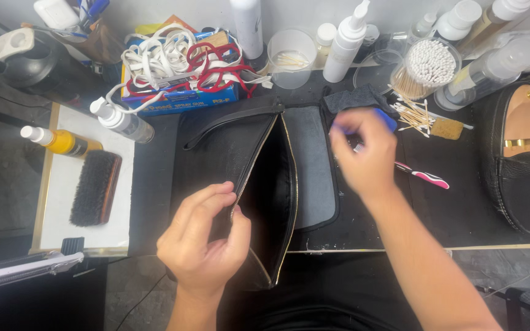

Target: The person cleans the interior of a black leather clutch bag. They apply a white foaming cleaner inside the bag, scrub the lining with a toothbrush, and then wipe the interior with a blue cloth to remove the foam.

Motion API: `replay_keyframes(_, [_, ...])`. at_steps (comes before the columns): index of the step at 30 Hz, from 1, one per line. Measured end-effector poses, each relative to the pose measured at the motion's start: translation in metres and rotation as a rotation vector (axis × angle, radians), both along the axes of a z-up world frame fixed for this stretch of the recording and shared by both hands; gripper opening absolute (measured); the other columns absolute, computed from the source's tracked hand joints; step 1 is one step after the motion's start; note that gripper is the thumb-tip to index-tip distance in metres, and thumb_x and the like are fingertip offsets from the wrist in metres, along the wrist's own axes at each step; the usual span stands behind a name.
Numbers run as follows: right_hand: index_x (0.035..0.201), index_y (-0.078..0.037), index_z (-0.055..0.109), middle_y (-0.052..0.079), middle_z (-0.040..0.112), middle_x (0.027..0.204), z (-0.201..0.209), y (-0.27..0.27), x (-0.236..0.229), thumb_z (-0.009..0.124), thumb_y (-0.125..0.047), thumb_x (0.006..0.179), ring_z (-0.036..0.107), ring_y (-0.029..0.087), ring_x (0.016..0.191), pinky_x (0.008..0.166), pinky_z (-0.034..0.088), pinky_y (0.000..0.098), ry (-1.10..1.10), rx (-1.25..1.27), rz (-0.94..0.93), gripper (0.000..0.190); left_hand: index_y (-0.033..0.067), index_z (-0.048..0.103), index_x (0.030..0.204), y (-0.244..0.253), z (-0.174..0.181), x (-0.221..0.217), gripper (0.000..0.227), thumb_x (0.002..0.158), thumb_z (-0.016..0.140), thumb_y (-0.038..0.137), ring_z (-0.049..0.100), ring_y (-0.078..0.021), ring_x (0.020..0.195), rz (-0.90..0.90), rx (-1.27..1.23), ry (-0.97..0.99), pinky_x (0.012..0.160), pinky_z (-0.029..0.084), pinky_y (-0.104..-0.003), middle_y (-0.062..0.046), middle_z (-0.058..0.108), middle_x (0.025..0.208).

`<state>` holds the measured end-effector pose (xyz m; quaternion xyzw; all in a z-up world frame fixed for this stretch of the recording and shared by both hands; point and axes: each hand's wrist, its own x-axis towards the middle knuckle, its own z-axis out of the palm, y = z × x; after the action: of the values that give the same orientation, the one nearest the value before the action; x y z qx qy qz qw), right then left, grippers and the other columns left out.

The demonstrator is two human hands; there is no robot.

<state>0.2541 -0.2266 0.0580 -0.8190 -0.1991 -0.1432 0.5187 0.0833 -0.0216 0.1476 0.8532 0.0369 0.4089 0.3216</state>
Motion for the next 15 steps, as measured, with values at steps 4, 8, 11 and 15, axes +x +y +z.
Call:
replay_keyframes(4, [0.134,-0.004,0.051,0.012,0.059,0.119,0.000,0.017,0.070,0.095,-0.016,0.083,0.057,0.030,0.107,0.095,0.049,0.0421,-0.232,-0.111,-0.203,0.069,0.0011,0.070,0.096,0.007,0.005,-0.003,0.022,0.076,0.076,-0.003,0.077,-0.0221,0.093,-0.021,-0.032,0.026,0.081,0.062,-0.029,-0.012,0.075,0.103])
replay_keyframes(8, [0.131,-0.004,0.049,0.012,0.059,0.113,-0.007,0.033,0.123,0.104,-0.031,0.074,0.056,0.035,0.108,0.088,0.046,0.0466,-0.316,-0.246,-0.384,0.084,0.0010,0.070,0.096,0.003,0.006,-0.002,0.020,0.077,0.077,-0.004,0.077,-0.0213,0.092,-0.065,-0.109,0.023,0.081,0.062,-0.028,-0.012,0.076,0.102])
replay_keyframes(11, [0.125,-0.008,0.051,0.010,0.060,0.121,-0.010,0.038,0.144,0.101,-0.034,0.081,0.058,0.032,0.113,0.093,0.046,0.0474,-0.145,-0.289,-0.350,0.071,0.0004,0.070,0.095,0.003,0.009,-0.005,0.019,0.078,0.078,-0.004,0.078,-0.0204,0.092,-0.104,-0.133,0.019,0.080,0.062,-0.027,-0.012,0.076,0.102])
replay_keyframes(15, [0.133,-0.007,0.045,0.013,0.057,0.125,-0.003,0.032,0.137,0.090,-0.020,0.090,0.060,0.030,0.117,0.101,0.048,0.0454,-0.229,-0.142,-0.233,0.063,-0.0010,0.071,0.094,0.013,0.019,-0.009,0.017,0.078,0.077,-0.006,0.079,-0.0200,0.092,-0.105,-0.152,0.029,0.081,0.062,-0.027,-0.014,0.077,0.100])
